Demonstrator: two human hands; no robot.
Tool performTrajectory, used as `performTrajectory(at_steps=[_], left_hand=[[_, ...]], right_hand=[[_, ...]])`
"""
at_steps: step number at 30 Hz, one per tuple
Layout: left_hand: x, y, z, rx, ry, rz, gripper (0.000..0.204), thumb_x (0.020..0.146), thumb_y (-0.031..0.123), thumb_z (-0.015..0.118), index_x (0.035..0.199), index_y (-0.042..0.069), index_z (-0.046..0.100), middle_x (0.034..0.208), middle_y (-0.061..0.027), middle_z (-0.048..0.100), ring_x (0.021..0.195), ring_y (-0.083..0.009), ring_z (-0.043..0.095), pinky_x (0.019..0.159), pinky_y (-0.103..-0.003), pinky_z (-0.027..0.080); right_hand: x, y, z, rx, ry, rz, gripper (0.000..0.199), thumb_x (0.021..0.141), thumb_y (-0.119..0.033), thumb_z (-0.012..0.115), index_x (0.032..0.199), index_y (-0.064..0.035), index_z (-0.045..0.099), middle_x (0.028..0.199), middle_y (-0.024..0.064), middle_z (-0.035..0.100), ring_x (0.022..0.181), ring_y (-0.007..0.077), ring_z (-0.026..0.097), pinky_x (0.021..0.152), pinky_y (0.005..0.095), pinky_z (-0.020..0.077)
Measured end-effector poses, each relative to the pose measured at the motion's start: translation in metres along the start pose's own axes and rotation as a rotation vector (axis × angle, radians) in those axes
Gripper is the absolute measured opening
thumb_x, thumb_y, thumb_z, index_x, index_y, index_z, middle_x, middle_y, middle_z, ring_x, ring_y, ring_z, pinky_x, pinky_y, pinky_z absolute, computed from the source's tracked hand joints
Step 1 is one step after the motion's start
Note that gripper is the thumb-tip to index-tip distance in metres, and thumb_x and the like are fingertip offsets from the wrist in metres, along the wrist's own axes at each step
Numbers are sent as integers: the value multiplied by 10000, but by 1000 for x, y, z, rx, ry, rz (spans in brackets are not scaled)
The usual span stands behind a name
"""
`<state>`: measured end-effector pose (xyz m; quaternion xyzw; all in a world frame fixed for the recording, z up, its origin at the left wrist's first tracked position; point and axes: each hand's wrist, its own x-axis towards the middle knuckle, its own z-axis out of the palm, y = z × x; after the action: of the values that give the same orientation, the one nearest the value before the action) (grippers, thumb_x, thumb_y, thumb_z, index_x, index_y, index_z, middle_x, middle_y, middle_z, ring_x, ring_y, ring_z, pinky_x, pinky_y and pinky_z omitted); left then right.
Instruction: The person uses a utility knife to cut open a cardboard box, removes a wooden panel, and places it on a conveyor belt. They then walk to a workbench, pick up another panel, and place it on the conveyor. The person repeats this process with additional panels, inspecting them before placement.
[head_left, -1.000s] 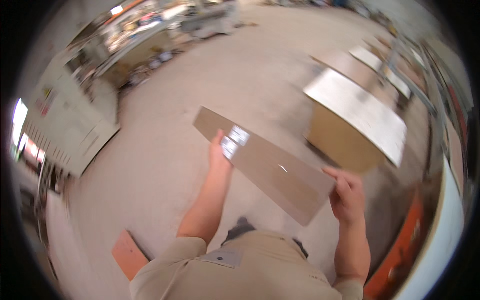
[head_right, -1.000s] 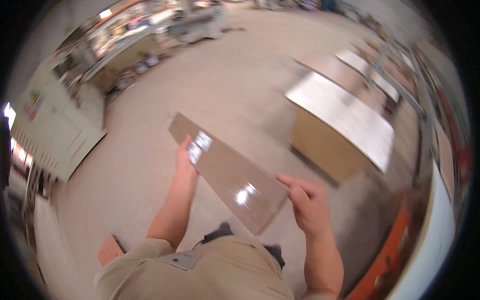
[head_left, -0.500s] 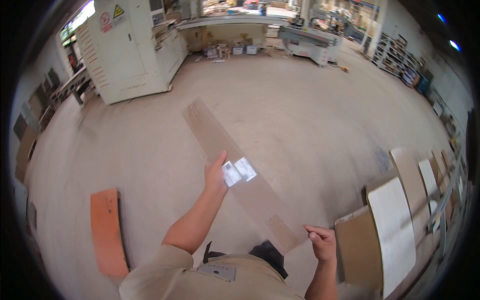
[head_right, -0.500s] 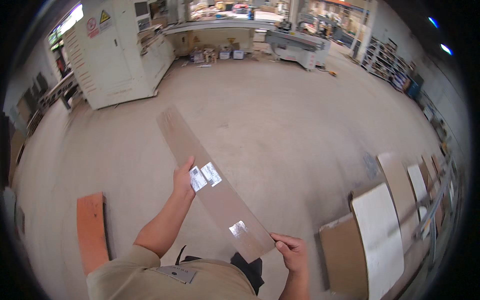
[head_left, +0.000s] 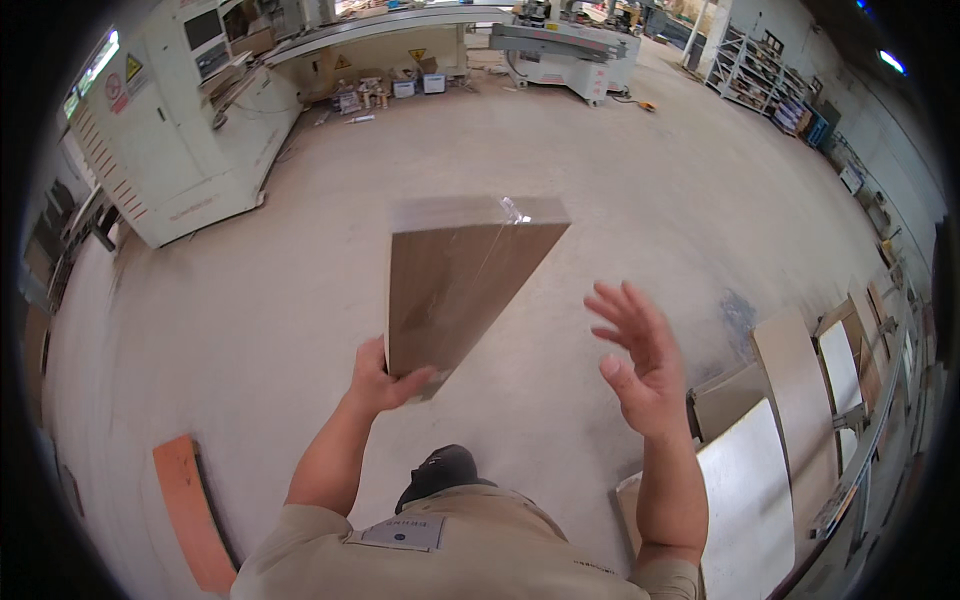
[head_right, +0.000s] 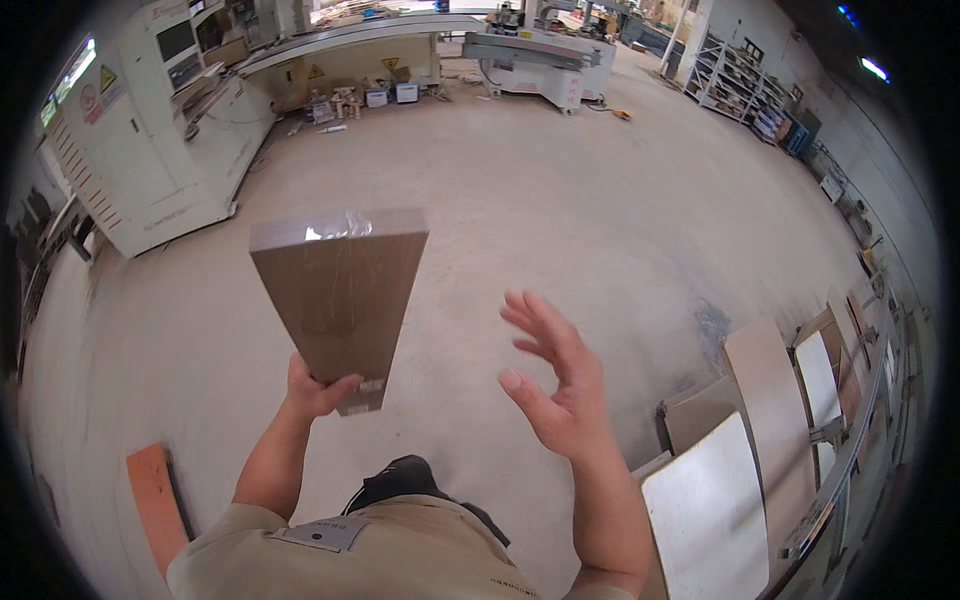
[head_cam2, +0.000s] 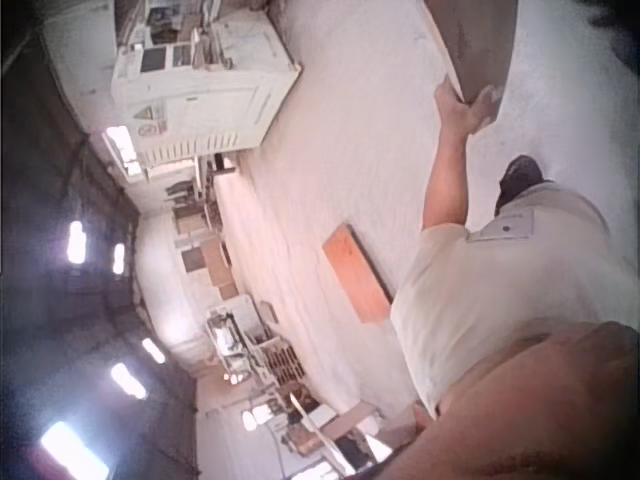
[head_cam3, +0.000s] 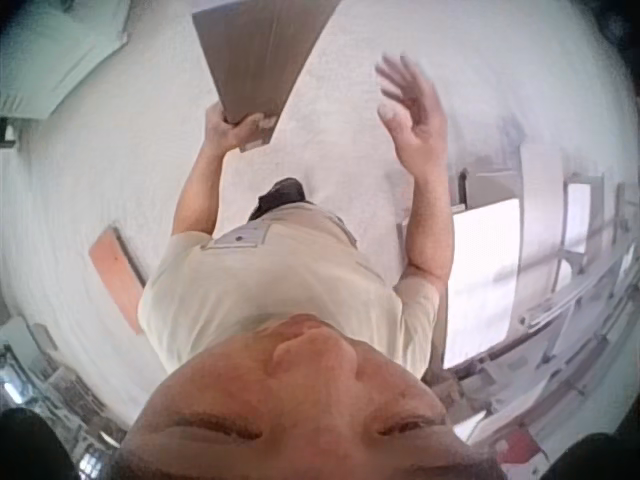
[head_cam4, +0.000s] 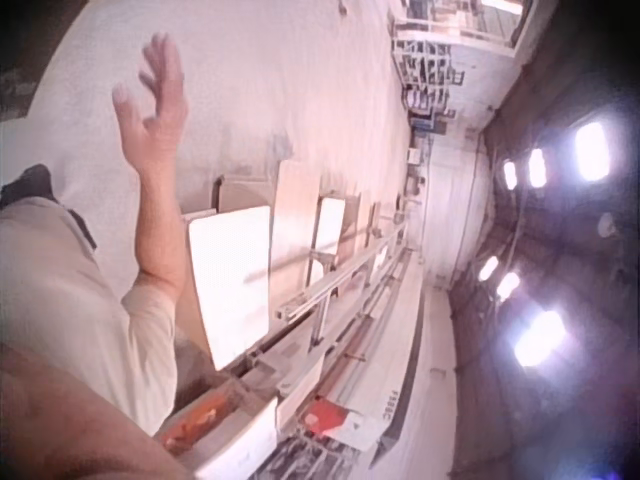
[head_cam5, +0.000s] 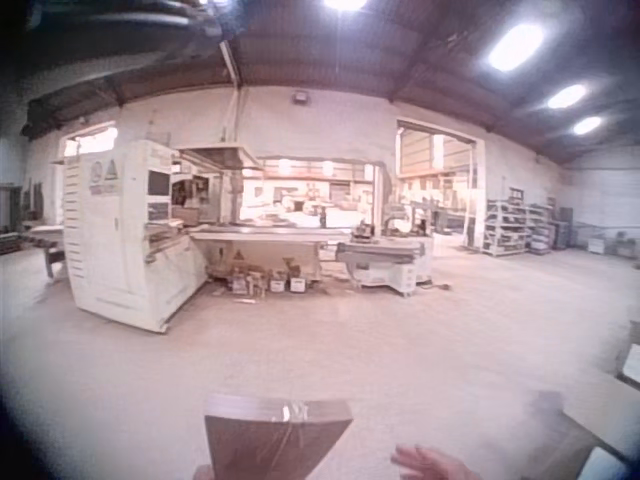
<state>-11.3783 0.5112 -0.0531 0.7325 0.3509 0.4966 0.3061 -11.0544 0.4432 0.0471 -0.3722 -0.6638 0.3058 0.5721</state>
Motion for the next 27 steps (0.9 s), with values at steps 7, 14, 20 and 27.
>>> performTrajectory(at_steps=[7,14,20,27], left_hand=[[162,-96,105,-113,-192,28,227,734,165,823,887,46,704,698,-70,669,550,-166,584,539,-292,470],[387,-152,204,-151,-532,-58,348,735,172,833,1009,22,680,774,-108,697,649,-187,642,603,-300,505],[560,-194,328,-187,-848,-337,452,728,212,842,1076,-4,651,885,-134,720,772,-180,675,700,-326,528],[735,-253,512,-229,-1029,-267,484,719,198,844,1107,-14,650,932,-110,714,859,-175,663,781,-317,530]], right_hand=[[198,81,-102,-241,-140,-489,443,905,-48,670,1332,16,572,1263,233,639,1118,300,656,942,375,527],[315,195,-224,18,353,-301,250,817,76,749,1060,45,697,1072,188,722,927,190,702,780,284,582],[370,329,-360,150,733,-269,208,834,64,752,984,9,619,1062,231,708,905,163,691,788,276,578],[444,448,-548,37,856,-151,253,827,27,777,978,-6,576,1043,204,706,892,140,674,767,252,554]])
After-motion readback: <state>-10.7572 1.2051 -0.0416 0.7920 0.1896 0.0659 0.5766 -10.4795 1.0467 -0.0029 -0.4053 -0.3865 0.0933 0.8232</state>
